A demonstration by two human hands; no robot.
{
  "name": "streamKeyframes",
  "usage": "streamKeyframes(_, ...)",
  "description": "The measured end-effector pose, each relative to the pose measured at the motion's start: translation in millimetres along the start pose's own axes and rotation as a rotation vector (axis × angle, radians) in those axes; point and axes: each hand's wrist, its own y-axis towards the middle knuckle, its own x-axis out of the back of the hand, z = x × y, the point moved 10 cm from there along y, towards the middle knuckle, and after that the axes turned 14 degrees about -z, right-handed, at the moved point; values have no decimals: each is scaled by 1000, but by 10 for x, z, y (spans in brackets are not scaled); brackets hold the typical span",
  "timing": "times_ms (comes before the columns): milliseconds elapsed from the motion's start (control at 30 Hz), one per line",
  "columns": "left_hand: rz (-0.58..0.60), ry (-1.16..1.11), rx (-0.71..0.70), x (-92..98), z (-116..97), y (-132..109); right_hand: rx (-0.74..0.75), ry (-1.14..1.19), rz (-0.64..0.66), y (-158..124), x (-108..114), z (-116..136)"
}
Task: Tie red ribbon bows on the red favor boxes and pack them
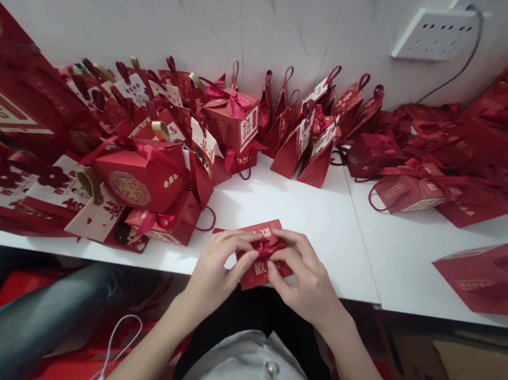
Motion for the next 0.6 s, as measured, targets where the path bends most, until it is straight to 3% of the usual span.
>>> streamKeyframes(367, 192, 128, -120, -80, 3, 64, -5, 16, 53, -3, -1, -41)
streamKeyframes(600, 204, 148, -13, -88, 140, 85, -55, 45, 105, 49, -16, -108)
